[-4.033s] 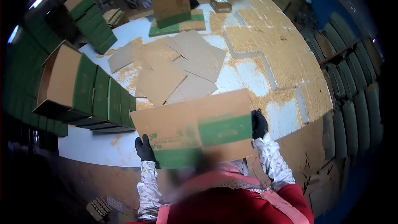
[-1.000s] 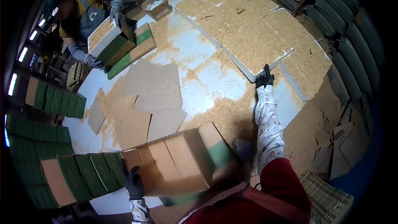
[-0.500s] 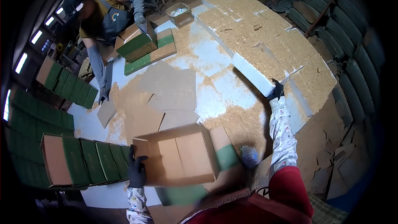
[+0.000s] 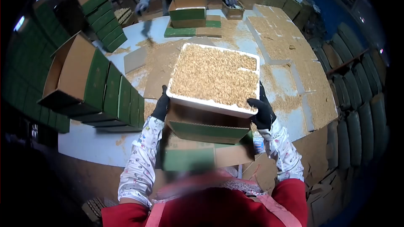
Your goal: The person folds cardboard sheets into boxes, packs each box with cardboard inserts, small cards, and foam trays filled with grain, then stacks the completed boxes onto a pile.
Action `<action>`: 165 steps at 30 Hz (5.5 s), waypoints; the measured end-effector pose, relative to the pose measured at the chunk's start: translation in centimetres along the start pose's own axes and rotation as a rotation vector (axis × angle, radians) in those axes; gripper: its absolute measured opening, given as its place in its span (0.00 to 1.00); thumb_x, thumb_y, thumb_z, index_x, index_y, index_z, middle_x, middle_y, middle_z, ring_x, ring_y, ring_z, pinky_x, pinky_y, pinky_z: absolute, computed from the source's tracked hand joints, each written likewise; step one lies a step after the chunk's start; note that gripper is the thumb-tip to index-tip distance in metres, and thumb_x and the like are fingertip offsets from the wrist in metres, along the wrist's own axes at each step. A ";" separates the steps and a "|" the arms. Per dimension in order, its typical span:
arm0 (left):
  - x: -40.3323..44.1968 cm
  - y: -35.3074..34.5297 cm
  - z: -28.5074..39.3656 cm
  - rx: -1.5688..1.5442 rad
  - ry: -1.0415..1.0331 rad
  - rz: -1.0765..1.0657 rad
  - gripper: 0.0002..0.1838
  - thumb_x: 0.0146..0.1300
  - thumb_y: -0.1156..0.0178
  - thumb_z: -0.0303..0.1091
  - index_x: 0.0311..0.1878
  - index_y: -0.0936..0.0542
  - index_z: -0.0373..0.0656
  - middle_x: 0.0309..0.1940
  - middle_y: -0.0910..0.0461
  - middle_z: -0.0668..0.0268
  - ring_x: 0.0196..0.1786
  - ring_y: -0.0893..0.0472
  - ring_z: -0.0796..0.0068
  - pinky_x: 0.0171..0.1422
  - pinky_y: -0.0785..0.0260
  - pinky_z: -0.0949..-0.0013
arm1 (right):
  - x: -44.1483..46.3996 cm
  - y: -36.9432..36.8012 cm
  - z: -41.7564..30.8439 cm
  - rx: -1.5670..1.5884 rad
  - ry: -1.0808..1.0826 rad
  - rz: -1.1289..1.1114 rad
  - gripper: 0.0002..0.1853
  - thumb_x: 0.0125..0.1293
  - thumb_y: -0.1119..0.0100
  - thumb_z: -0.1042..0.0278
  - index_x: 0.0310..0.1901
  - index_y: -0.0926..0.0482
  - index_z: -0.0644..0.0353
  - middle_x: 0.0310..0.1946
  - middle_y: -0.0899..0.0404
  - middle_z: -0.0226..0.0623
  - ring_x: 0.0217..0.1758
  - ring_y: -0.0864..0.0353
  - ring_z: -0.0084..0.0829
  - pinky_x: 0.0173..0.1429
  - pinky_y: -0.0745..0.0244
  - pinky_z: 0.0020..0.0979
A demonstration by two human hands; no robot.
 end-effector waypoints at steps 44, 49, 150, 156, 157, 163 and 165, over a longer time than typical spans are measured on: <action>7.4 8.4 8.6 1.360 -0.287 0.113 0.10 0.53 0.39 0.33 0.34 0.24 0.35 0.27 0.22 0.64 0.29 0.27 0.77 0.35 0.34 0.72 | -24.6 12.6 18.5 -1.469 -0.931 0.067 0.28 0.46 0.37 0.56 0.49 0.28 0.61 0.53 0.33 0.43 0.57 0.34 0.42 0.56 0.36 0.41; -2.8 -2.6 15.1 1.222 -0.808 0.264 0.10 0.57 0.39 0.31 0.39 0.26 0.37 0.29 0.22 0.64 0.30 0.26 0.78 0.38 0.32 0.74 | -26.6 15.2 21.1 -1.359 -1.078 0.160 0.12 0.46 0.39 0.64 0.34 0.24 0.58 0.39 0.26 0.42 0.43 0.25 0.41 0.46 0.28 0.38; -17.0 9.7 -11.2 0.984 -0.175 0.347 0.30 0.52 0.37 0.48 0.54 0.31 0.41 0.46 0.23 0.56 0.50 0.24 0.59 0.52 0.32 0.62 | -23.6 13.7 31.2 -0.723 -0.948 0.436 0.35 0.58 0.50 0.51 0.59 0.43 0.72 0.51 0.30 0.59 0.52 0.27 0.52 0.54 0.31 0.41; -18.6 9.0 -9.2 1.011 -0.081 0.652 0.30 0.49 0.37 0.51 0.52 0.30 0.42 0.39 0.22 0.52 0.44 0.23 0.51 0.49 0.32 0.56 | -19.9 7.0 19.5 -1.018 -0.835 0.286 0.35 0.58 0.51 0.53 0.61 0.43 0.69 0.53 0.31 0.56 0.56 0.30 0.48 0.60 0.36 0.40; -18.8 8.5 -7.6 1.035 -0.222 0.673 0.29 0.49 0.36 0.49 0.51 0.30 0.42 0.36 0.22 0.53 0.40 0.23 0.51 0.47 0.32 0.56 | -20.4 8.0 18.8 -0.979 -0.844 0.281 0.34 0.58 0.51 0.53 0.61 0.43 0.68 0.54 0.31 0.56 0.57 0.31 0.47 0.60 0.37 0.39; -20.3 5.6 2.4 1.007 -0.590 0.941 0.29 0.48 0.34 0.44 0.50 0.31 0.39 0.45 0.28 0.51 0.45 0.29 0.50 0.51 0.36 0.55 | -17.2 8.5 11.2 -0.477 -0.852 0.058 0.32 0.59 0.49 0.57 0.62 0.43 0.66 0.58 0.35 0.52 0.61 0.36 0.41 0.64 0.41 0.37; -20.2 1.3 5.6 1.237 -0.870 0.977 0.39 0.48 0.37 0.52 0.59 0.37 0.38 0.55 0.35 0.50 0.54 0.34 0.49 0.59 0.43 0.51 | -13.9 4.8 7.1 -0.286 -0.821 -0.212 0.32 0.60 0.48 0.58 0.62 0.42 0.66 0.59 0.37 0.51 0.62 0.37 0.39 0.65 0.43 0.36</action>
Point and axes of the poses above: each hand's wrist, its own x-axis towards the middle knuckle, its own y-axis out of the back of the hand, z = x × y, the point moved 7 cm from there along x, towards the middle knuckle
